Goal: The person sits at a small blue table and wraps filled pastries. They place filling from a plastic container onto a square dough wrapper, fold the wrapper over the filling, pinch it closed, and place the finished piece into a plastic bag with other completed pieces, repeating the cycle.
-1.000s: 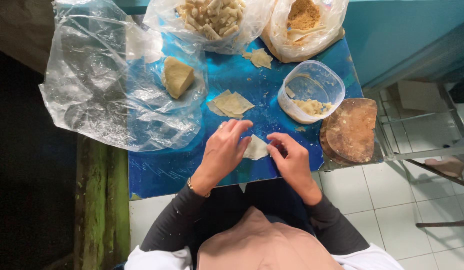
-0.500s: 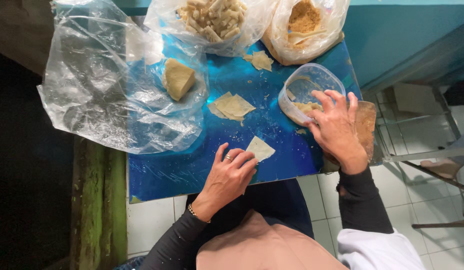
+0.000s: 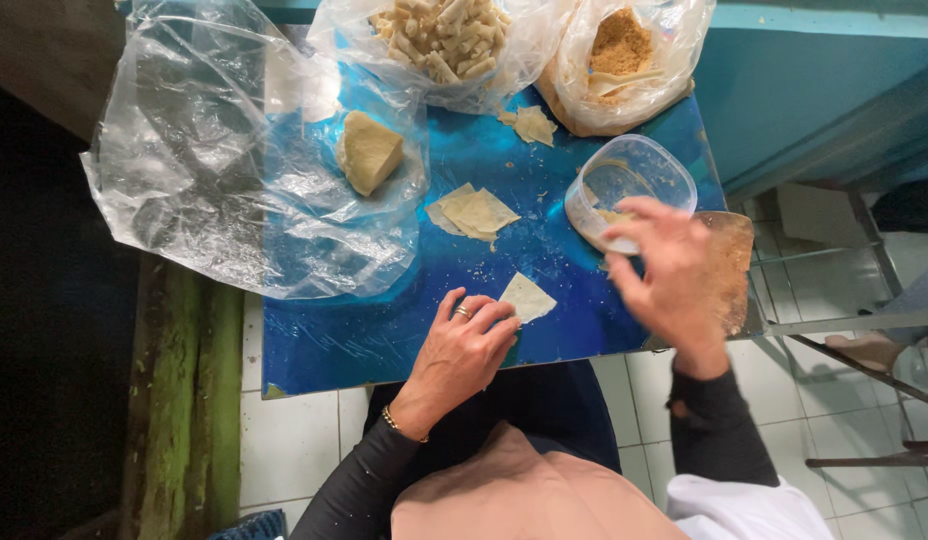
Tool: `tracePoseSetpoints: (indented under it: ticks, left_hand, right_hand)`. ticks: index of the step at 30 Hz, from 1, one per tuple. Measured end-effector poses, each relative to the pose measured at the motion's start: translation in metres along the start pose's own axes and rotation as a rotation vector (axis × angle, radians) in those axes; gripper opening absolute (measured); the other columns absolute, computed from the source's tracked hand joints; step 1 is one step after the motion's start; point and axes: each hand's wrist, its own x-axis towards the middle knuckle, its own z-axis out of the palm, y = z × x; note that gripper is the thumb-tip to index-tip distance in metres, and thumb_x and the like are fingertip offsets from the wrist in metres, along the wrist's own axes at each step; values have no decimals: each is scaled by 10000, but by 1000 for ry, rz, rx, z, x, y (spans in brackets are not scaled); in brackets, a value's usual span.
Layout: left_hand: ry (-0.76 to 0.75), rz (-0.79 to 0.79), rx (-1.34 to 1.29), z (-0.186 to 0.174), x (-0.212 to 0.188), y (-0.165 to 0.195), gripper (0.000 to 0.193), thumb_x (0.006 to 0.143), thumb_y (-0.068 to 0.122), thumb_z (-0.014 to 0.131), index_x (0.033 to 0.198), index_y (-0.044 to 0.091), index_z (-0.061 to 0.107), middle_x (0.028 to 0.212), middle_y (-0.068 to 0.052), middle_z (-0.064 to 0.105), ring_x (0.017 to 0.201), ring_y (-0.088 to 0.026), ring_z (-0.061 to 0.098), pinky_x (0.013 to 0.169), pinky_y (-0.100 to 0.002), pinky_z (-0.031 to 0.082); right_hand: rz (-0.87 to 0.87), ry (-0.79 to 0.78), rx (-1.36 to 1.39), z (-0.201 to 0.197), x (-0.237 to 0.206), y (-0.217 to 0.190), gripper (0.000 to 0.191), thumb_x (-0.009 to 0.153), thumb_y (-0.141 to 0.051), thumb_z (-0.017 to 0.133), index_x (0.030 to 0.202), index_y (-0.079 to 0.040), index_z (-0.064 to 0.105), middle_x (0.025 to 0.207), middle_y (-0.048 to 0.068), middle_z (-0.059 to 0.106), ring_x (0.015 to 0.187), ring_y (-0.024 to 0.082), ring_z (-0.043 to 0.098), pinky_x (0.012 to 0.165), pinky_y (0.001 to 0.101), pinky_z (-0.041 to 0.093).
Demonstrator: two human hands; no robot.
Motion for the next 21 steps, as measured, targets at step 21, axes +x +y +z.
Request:
tracePoseSetpoints:
  ticks: [21]
  left_hand:
    - [10, -1, -9, -3, 2, 0, 167, 892, 133, 720, 1052, 107, 681, 1136, -21, 663, 1109, -235, 624, 1061, -458, 419]
  right_hand:
    - [50, 107, -74, 26, -6, 6, 353, 958, -82, 706, 1286, -206, 743, 1404, -32, 631, 1289, 205, 548, 1086, 405, 390]
